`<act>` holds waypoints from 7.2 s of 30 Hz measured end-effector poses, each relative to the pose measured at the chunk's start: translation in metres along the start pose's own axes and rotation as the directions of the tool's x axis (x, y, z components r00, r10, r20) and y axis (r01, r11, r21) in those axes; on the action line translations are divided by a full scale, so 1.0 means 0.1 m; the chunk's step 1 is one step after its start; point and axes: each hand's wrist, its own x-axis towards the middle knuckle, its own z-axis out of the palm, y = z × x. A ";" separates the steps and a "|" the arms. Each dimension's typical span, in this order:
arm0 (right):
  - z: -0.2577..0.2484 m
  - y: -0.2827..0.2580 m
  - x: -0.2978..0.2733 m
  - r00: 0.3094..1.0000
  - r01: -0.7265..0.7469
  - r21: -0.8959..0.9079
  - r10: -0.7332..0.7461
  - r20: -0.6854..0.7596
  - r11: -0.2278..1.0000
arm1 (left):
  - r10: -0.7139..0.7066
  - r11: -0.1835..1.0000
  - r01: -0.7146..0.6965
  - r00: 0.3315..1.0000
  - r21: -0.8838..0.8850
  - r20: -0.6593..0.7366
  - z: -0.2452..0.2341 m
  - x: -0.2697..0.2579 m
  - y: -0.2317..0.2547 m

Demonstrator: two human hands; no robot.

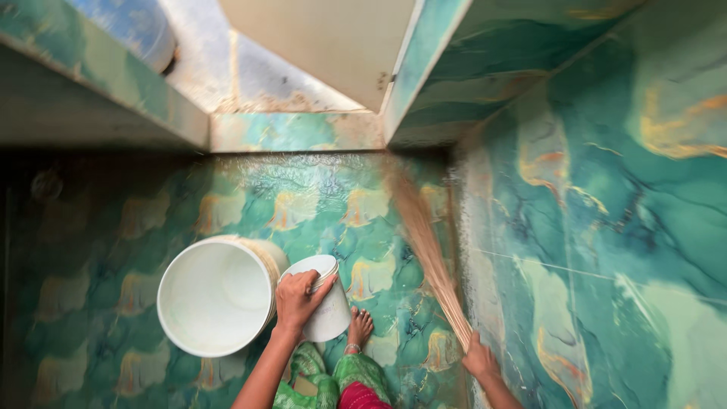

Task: The person sweeps the bathroom floor and rinses it with water from a bucket, using a broom made of sticks.

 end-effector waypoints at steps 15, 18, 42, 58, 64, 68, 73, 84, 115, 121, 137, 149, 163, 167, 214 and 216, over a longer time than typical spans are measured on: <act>-0.08 -2.01 0.19 0.887 0.457 -0.345 -0.448 0.112 0.820 | -0.207 0.966 0.238 0.946 0.102 -0.250 -0.69 -0.95 -0.57; -0.54 -1.63 0.21 0.939 0.322 -0.323 -0.344 -0.012 0.890 | -0.216 0.957 0.267 0.917 0.111 -0.336 -0.83 -1.11 -0.66; -0.05 -1.73 -0.05 0.871 0.389 -0.572 -0.491 -0.028 0.723 | -0.446 0.790 0.612 0.621 0.043 -0.645 -1.41 -3.78 -0.35; 2.40 -2.39 -1.43 0.250 0.915 -0.401 -0.703 0.666 -0.054 | -0.521 0.598 0.801 0.368 -0.021 -0.770 -1.27 -4.86 -0.04; 1.39 -2.42 -1.27 0.344 0.766 -0.548 -0.506 0.791 -0.337 | -0.503 0.559 0.825 0.258 -0.083 -0.825 -1.13 -5.04 0.12; 0.99 -2.59 -1.13 0.502 0.589 -0.670 -0.445 0.742 -0.452 | -0.558 0.515 0.846 0.211 -0.136 -0.803 -0.88 -5.02 0.27; 1.43 -3.45 -0.96 0.455 0.691 -0.694 -0.625 0.634 -0.202 | -0.576 0.489 0.855 0.169 -0.172 -0.800 -0.64 -4.87 0.45; 1.20 -3.76 -1.16 0.342 0.510 -0.477 -0.340 0.876 -0.716 | -0.516 0.375 0.886 -0.045 -0.272 -0.855 -0.57 -4.45 0.42; 3.07 -4.35 -1.25 0.310 0.772 -0.540 -0.542 0.781 -0.336 | -0.538 0.264 0.904 -0.153 -0.338 -0.829 -0.11 -4.46 0.53; 2.36 -4.13 -1.21 0.260 0.432 -0.415 -0.330 0.907 -0.800 | -0.508 0.252 0.897 -0.196 -0.362 -0.839 -0.16 -4.48 0.56; 2.58 -4.17 -1.17 0.249 0.671 -0.578 -0.594 0.765 -0.464 | -0.518 0.239 0.897 -0.206 -0.372 -0.830 -0.01 -4.62 0.59; 2.94 -4.70 -1.35 0.476 0.787 -0.615 -0.686 0.551 0.052 | -0.519 0.224 0.900 -0.215 -0.374 -0.828 0.02 -4.72 0.47; 2.80 -5.05 -1.52 0.341 0.853 -0.519 -0.690 0.638 -0.058 | -0.591 0.221 0.895 -0.193 -0.388 -0.783 -0.41 -4.48 0.01; 3.10 -5.68 -1.71 0.110 0.877 -0.442 -0.816 0.568 -0.190 | -0.640 0.392 0.770 -0.164 -0.503 -0.751 -0.37 -4.30 -0.32; 0.93 -8.29 -0.67 0.116 0.676 -0.544 -0.657 0.745 -0.497 | -0.514 -0.857 -0.005 -0.058 -0.515 0.856 3.29 -1.90 -5.35; 0.94 -8.29 -0.67 0.126 0.687 -0.547 -0.662 0.738 -0.479 | -0.692 -0.719 0.060 -0.148 -0.692 0.706 3.18 -1.90 -5.68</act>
